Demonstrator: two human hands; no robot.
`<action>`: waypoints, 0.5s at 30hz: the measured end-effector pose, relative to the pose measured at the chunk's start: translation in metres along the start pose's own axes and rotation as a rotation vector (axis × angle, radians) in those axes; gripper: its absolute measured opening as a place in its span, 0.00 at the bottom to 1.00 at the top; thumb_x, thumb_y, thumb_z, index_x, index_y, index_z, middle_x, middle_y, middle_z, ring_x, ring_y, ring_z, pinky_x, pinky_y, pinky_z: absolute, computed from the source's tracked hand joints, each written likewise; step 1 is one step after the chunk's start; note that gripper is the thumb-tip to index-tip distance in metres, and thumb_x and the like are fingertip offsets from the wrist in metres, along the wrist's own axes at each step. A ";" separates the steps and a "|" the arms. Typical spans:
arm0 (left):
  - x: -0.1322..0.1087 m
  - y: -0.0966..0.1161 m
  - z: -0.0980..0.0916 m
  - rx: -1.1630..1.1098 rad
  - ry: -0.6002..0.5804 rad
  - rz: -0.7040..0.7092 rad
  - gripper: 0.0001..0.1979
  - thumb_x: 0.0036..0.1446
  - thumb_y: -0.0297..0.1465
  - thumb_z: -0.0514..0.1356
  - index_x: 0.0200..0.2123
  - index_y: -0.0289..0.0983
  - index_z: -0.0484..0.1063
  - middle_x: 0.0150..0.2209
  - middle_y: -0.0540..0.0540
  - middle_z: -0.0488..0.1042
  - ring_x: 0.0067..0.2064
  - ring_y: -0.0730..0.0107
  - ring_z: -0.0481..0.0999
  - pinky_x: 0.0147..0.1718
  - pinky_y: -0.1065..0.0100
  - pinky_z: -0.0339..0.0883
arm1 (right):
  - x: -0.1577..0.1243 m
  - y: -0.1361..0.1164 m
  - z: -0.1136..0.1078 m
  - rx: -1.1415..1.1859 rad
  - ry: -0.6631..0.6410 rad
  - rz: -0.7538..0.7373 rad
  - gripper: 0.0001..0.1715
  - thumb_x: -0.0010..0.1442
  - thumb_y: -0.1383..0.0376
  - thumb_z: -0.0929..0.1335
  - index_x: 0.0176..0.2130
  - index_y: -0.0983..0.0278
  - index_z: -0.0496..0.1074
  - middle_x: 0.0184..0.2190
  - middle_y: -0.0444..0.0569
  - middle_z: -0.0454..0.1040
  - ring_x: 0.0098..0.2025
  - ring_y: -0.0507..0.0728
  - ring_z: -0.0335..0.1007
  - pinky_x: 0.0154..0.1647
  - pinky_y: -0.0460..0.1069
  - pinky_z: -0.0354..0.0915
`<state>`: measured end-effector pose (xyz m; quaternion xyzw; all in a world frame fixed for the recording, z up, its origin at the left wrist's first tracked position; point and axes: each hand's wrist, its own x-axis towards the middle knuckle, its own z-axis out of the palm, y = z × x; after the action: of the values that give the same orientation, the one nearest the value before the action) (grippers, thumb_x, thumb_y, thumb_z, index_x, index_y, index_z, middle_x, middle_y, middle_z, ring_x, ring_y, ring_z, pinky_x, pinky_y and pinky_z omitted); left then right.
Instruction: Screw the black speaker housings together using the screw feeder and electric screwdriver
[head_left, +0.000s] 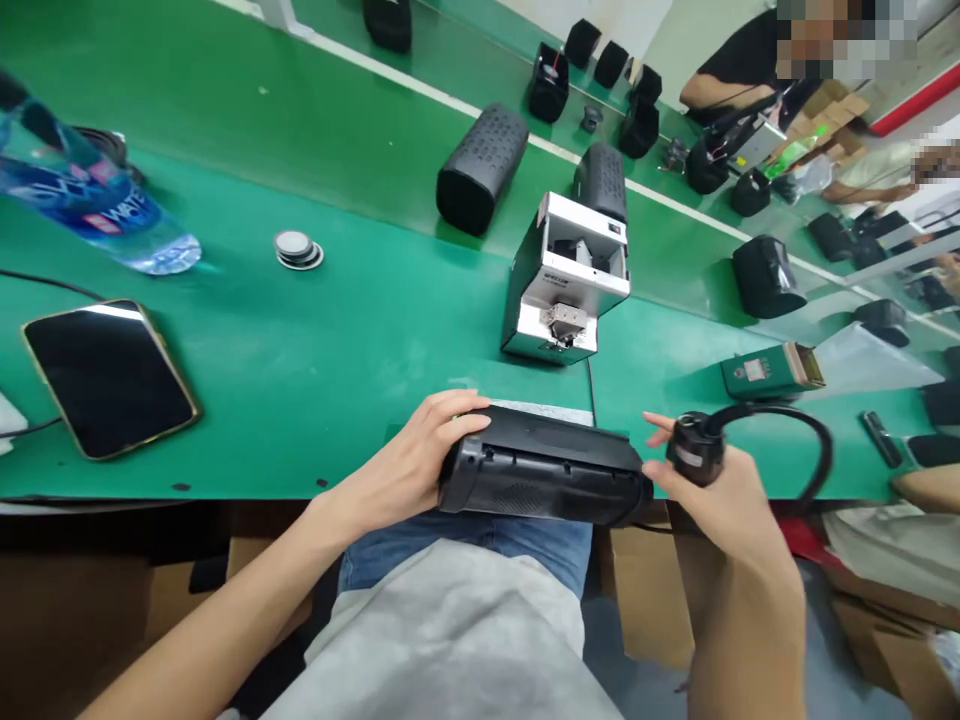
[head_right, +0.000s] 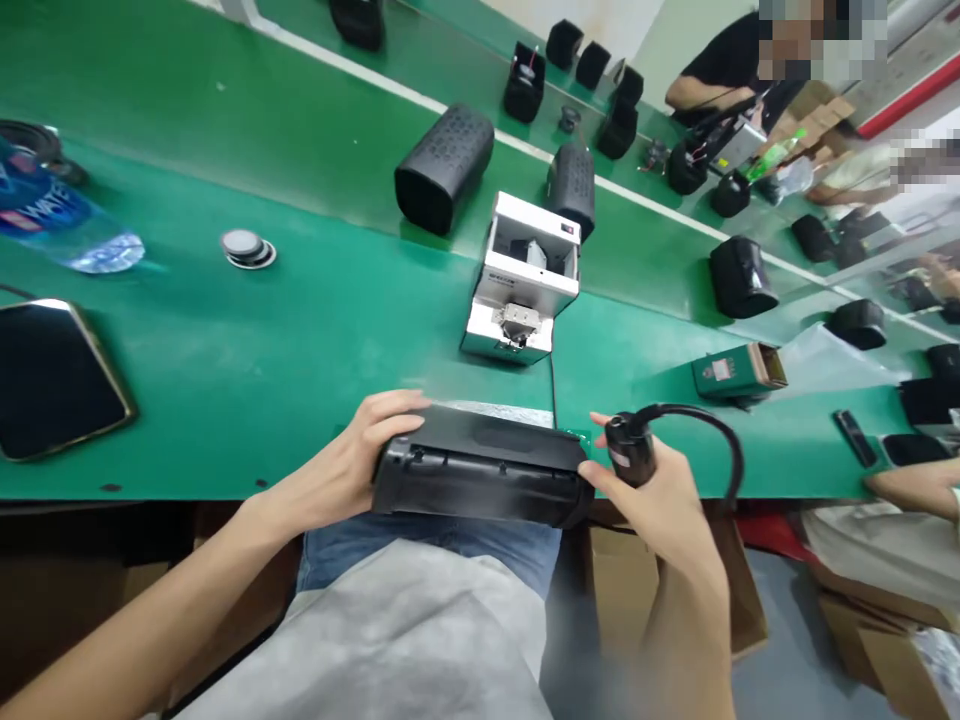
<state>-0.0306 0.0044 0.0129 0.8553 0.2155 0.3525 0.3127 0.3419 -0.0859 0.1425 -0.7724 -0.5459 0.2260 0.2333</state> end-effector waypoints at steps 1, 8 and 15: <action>-0.002 -0.001 0.000 0.007 -0.009 0.002 0.46 0.71 0.23 0.68 0.80 0.54 0.48 0.74 0.31 0.65 0.78 0.38 0.66 0.73 0.28 0.70 | 0.000 0.009 0.010 0.055 -0.047 0.040 0.35 0.57 0.46 0.81 0.55 0.64 0.86 0.50 0.57 0.87 0.48 0.69 0.86 0.50 0.60 0.82; -0.012 0.003 -0.006 0.050 -0.055 -0.057 0.53 0.68 0.23 0.72 0.81 0.57 0.44 0.75 0.30 0.62 0.76 0.40 0.69 0.70 0.33 0.75 | -0.009 0.044 0.024 0.433 -0.368 0.107 0.62 0.47 0.48 0.88 0.74 0.59 0.75 0.63 0.57 0.83 0.57 0.71 0.85 0.59 0.58 0.81; -0.025 0.028 -0.006 -0.043 -0.063 -0.286 0.73 0.51 0.57 0.82 0.85 0.55 0.38 0.85 0.27 0.43 0.85 0.21 0.50 0.75 0.24 0.64 | -0.019 0.053 0.028 0.483 -0.346 0.053 0.48 0.50 0.54 0.88 0.66 0.57 0.81 0.50 0.54 0.86 0.38 0.64 0.84 0.38 0.54 0.83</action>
<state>-0.0476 -0.0278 0.0237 0.8197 0.3178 0.2816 0.3845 0.3579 -0.1162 0.0902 -0.6586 -0.4876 0.4835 0.3077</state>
